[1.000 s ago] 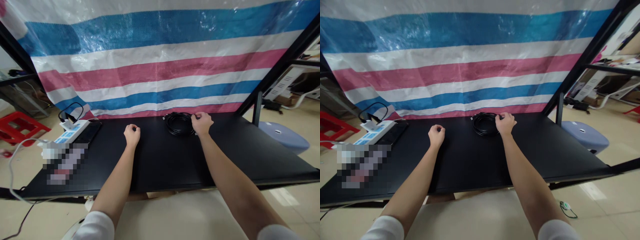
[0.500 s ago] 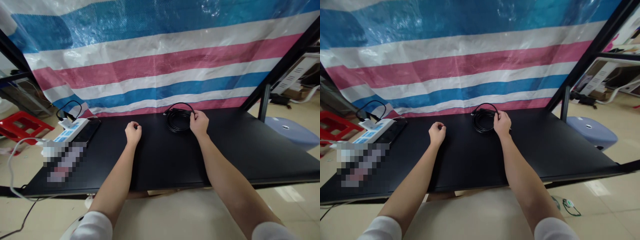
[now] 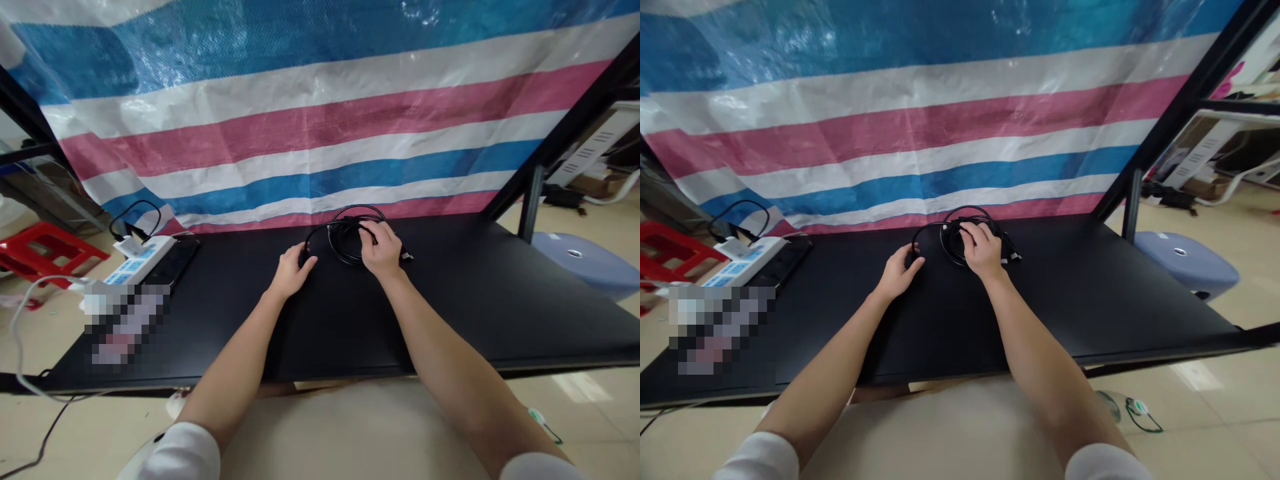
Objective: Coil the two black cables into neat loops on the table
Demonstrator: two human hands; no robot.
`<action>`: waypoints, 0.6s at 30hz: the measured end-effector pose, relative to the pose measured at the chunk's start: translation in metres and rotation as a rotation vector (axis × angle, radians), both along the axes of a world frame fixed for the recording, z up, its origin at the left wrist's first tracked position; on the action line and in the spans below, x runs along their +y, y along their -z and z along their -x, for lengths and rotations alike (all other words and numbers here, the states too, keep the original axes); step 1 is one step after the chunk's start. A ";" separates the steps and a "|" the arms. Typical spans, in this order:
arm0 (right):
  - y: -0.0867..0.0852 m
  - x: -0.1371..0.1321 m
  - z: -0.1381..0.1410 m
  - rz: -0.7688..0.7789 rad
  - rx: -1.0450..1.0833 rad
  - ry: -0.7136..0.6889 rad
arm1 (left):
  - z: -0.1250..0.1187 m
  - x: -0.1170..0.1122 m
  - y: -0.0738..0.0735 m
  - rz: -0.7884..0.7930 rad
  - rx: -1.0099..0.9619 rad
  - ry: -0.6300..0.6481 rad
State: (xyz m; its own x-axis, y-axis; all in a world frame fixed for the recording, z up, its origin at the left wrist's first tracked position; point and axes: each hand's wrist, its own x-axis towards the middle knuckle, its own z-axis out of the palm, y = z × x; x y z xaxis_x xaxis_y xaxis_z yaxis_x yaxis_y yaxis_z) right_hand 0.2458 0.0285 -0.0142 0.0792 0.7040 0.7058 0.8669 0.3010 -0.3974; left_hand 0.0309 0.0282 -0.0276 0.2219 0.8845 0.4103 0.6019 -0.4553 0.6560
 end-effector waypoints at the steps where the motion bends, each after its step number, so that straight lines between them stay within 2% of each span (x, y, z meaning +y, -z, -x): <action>1: 0.001 -0.001 0.002 0.000 0.001 -0.015 | -0.001 -0.001 -0.001 0.029 -0.006 0.010; 4: 0.006 0.000 -0.001 -0.036 0.038 -0.041 | -0.003 -0.001 -0.004 0.115 -0.097 -0.004; 6: 0.010 0.002 -0.012 -0.090 0.114 0.009 | -0.002 0.002 -0.007 0.158 -0.269 -0.083; 8: 0.011 0.006 -0.027 -0.135 0.223 0.141 | 0.000 0.006 -0.009 0.208 -0.482 -0.191; 10: 0.010 0.009 -0.044 -0.116 0.317 0.310 | 0.004 0.011 -0.011 0.242 -0.649 -0.279; 12: 0.009 0.012 -0.057 0.011 0.371 0.454 | 0.008 0.014 -0.013 0.256 -0.762 -0.330; 14: 0.010 0.015 -0.066 0.210 0.377 0.507 | 0.012 0.015 -0.017 0.280 -0.850 -0.357; 16: 0.014 0.017 -0.070 0.373 0.337 0.464 | 0.014 0.014 -0.020 0.316 -0.932 -0.373; 18: 0.020 0.018 -0.071 0.430 0.288 0.397 | 0.016 0.012 -0.024 0.341 -1.001 -0.402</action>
